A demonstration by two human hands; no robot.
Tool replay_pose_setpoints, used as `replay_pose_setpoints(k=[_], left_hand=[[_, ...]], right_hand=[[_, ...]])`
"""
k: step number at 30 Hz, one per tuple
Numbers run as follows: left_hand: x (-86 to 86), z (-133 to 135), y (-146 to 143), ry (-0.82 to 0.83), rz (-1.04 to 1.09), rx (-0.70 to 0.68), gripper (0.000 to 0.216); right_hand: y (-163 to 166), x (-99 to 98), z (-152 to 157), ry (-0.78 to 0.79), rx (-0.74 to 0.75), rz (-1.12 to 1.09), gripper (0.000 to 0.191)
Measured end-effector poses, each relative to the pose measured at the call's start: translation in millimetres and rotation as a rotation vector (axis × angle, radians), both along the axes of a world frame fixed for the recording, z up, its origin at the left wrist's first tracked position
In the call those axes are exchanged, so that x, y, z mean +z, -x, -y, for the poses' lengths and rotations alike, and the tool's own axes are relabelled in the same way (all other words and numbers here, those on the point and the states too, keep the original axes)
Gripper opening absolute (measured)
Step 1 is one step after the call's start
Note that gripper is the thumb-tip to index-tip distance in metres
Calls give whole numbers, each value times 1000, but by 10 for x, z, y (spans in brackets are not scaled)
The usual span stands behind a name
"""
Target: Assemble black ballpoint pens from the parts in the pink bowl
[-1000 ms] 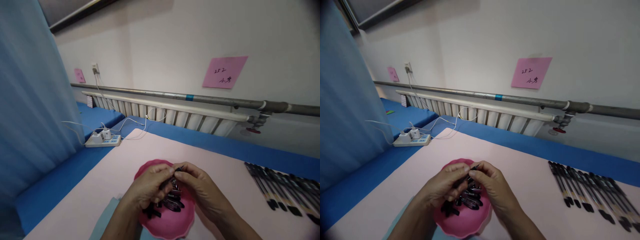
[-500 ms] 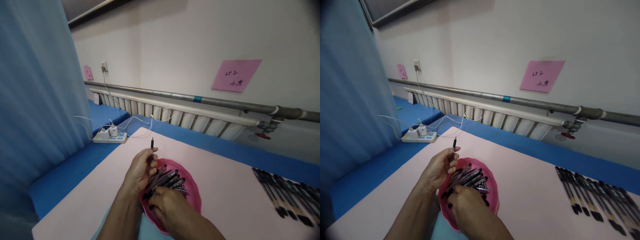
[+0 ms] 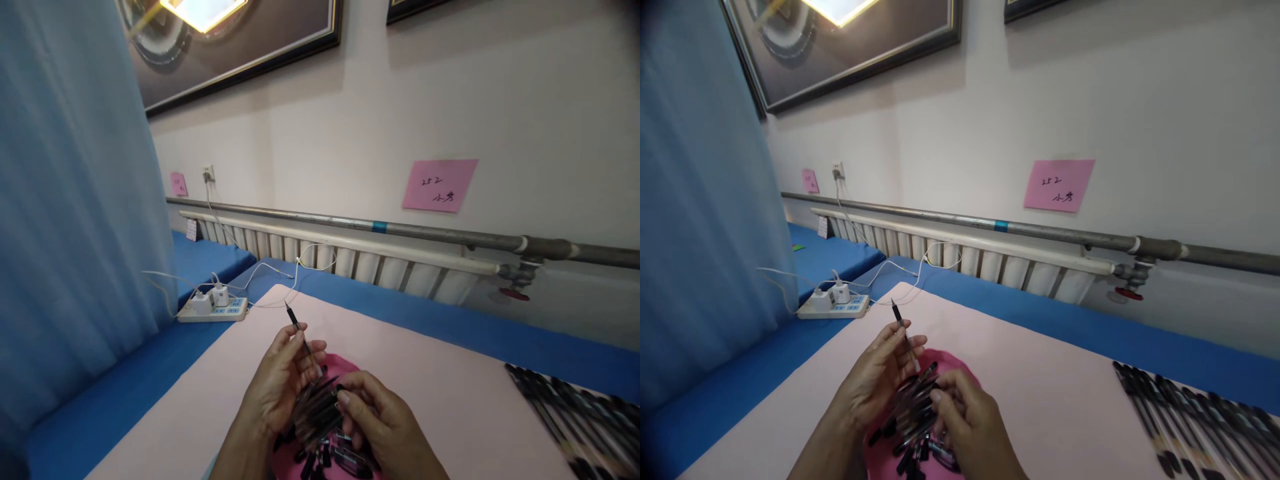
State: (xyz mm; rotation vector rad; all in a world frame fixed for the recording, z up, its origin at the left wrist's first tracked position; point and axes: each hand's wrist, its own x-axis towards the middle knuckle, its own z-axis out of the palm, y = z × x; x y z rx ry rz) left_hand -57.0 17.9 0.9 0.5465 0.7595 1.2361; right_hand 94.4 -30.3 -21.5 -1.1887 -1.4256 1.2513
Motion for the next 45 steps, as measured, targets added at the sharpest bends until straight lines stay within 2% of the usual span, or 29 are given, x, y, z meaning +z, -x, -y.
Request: replay_pose_setpoints(k=[5,14,25,36,45], left_hand=[[28,74,-100,-5,59,-65,26],[33,115,-140,-29,133,-85,14],[37,110,-191,-20,121,-48,11],[36,125,-253,6,117,-13,11],[35,137,-258,23,119,2,13]], right_hand=[[-23,-48,-96,113,-58,-172,27],[-2,51,-47,48,-157,-321,30],[-7,46,-46,-22,-160,-296,27],[-18,33,-53,-33,-240,-241,29],[-35,28,-56,-33,-240,-225,28]])
